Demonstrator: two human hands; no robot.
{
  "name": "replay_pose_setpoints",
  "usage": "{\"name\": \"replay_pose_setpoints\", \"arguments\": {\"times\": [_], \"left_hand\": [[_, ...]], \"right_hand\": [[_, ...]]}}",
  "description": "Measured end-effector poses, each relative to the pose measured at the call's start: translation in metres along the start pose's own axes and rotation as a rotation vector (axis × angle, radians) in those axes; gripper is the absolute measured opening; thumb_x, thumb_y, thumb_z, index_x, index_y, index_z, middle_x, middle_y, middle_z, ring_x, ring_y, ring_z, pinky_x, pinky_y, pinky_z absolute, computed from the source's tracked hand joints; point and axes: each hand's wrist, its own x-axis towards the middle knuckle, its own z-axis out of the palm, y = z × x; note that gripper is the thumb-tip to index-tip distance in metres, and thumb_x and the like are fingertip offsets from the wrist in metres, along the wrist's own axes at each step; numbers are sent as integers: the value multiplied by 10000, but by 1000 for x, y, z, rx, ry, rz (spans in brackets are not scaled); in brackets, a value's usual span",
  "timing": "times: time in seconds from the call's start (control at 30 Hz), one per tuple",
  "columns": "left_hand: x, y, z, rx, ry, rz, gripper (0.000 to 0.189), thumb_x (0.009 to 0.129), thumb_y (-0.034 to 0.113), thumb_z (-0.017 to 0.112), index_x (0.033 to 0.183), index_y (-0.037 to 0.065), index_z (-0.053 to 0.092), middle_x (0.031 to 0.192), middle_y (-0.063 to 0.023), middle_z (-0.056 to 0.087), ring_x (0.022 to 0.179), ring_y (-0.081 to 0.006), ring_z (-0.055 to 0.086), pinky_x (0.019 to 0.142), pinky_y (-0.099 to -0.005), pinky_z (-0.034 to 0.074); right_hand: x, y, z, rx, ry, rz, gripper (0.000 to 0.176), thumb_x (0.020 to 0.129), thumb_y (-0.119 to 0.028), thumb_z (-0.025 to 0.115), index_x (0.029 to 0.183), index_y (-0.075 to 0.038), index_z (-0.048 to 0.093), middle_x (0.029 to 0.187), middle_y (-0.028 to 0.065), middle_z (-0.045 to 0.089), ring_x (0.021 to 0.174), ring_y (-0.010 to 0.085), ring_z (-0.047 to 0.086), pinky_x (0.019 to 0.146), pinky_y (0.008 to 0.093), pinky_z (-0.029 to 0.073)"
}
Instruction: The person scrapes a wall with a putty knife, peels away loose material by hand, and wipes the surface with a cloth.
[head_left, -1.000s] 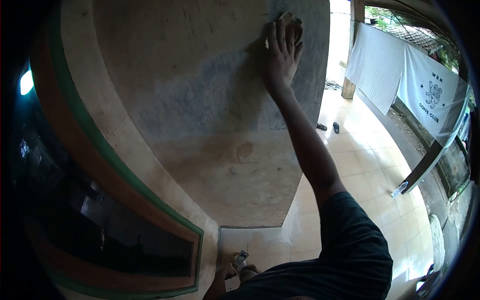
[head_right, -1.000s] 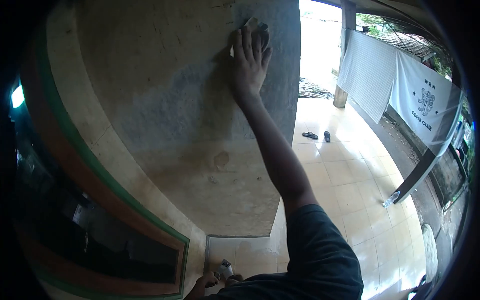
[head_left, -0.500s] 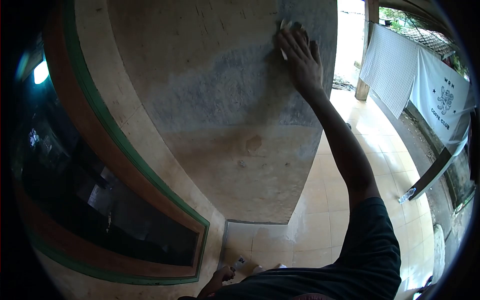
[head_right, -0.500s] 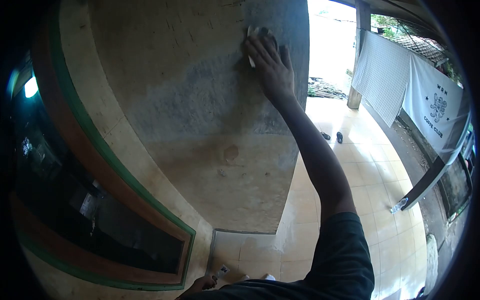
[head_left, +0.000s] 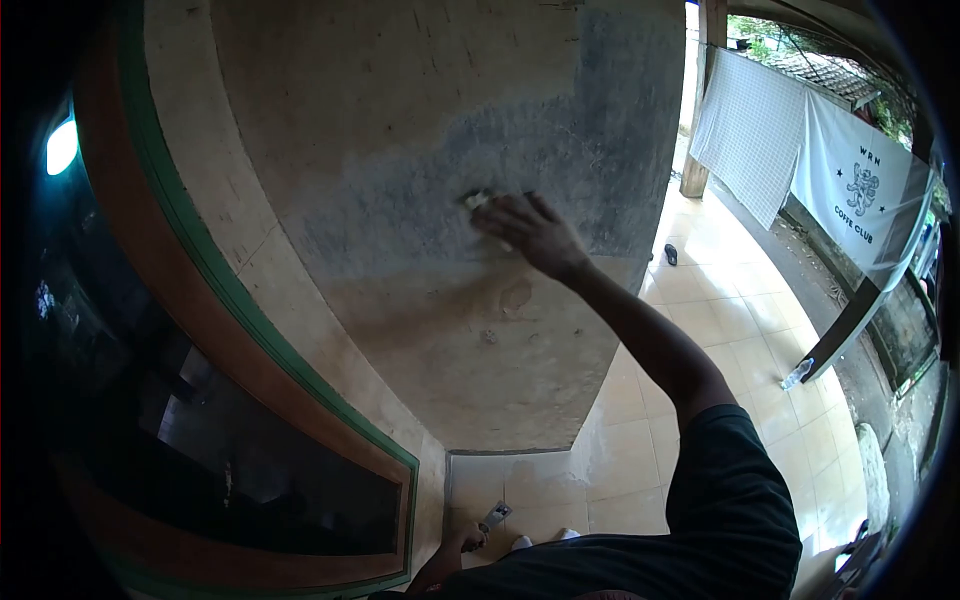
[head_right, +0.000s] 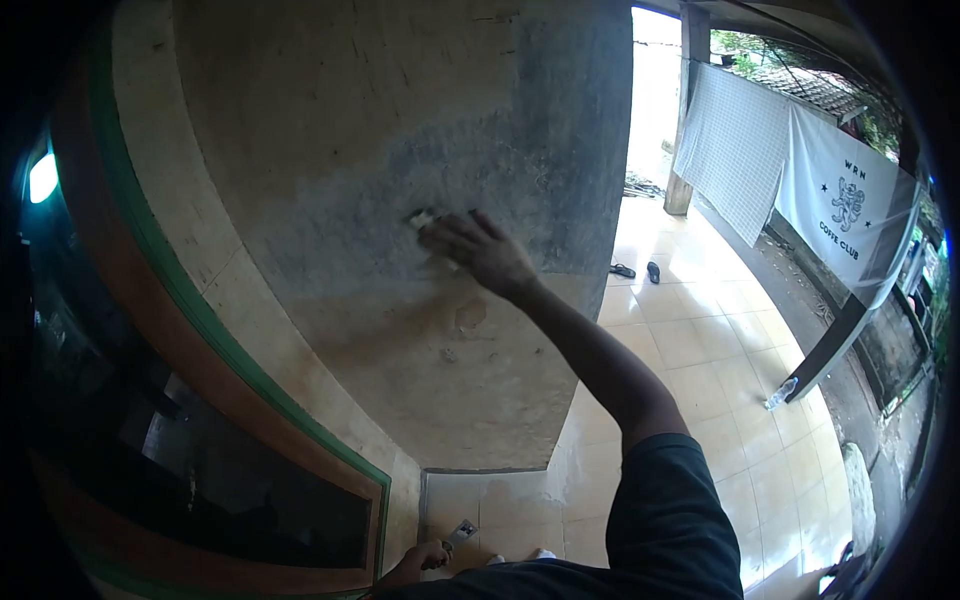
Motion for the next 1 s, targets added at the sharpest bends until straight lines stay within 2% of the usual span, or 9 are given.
{"name": "replay_pose_setpoints", "arguments": {"times": [0.17,0.27,0.5,0.6,0.67,0.77,0.83,0.93,1.0], "left_hand": [[-12,-29,-14,32,36,-35,81,827,126,594,786,62,618,607,-49,569,426,-136,477,392,-303,355],[7,-69,-16,18,21,-80,110,833,157,604,775,64,615,597,-48,565,431,-139,480,398,-312,359],[-22,-76,18,-140,92,-44,94,827,152,605,774,78,625,543,-46,539,414,-147,459,396,-309,338],[2,-102,38,-137,44,-116,66,821,140,608,793,83,626,541,-38,537,415,-139,454,396,-300,332],[-14,-103,44,-363,-40,-29,58,821,137,607,797,86,620,528,-26,525,409,-128,450,387,-290,325],[-43,-99,56,-401,-104,-25,47,826,130,594,811,90,616,554,-23,544,398,-123,450,370,-289,322],[-27,-139,91,-389,-92,-60,47,828,129,593,812,91,615,559,-24,547,399,-123,452,371,-289,325],[-5,-158,102,-404,-17,-132,48,832,129,589,814,91,614,573,-27,557,402,-123,458,374,-288,335],[5,-165,102,-424,38,-183,49,835,128,587,816,92,613,583,-29,564,404,-123,462,375,-288,341]], "right_hand": [[52,14,-33,20,399,554,630,886,-130,491,1465,-266,281,1537,-47,233,1430,205,166,1136,564,128],[105,-26,-22,115,549,690,666,866,-107,493,1475,-248,262,1552,-46,193,1434,236,157,1136,561,119],[217,-136,12,92,204,43,612,912,-199,469,1477,-151,238,1559,3,164,1446,187,76,1170,459,62],[250,-187,38,170,241,-96,553,928,-240,457,1449,-134,305,1541,-9,212,1433,174,136,1177,413,94],[256,-197,46,193,254,-103,531,931,-244,452,1436,-134,331,1532,-14,231,1422,166,166,1177,406,103],[239,-178,41,134,253,-133,517,933,-244,439,1431,-145,342,1521,-24,256,1412,154,198,1178,397,111],[213,-149,34,51,245,-164,523,933,-239,433,1439,-156,327,1518,-29,262,1411,150,200,1179,394,110],[170,-99,16,216,327,-141,584,918,-216,450,1468,-185,256,1529,-45,231,1416,142,179,1183,393,95],[137,-62,-9,-6,179,-45,614,918,-249,435,1485,-242,201,1543,-74,190,1420,137,161,1179,403,102]]}}
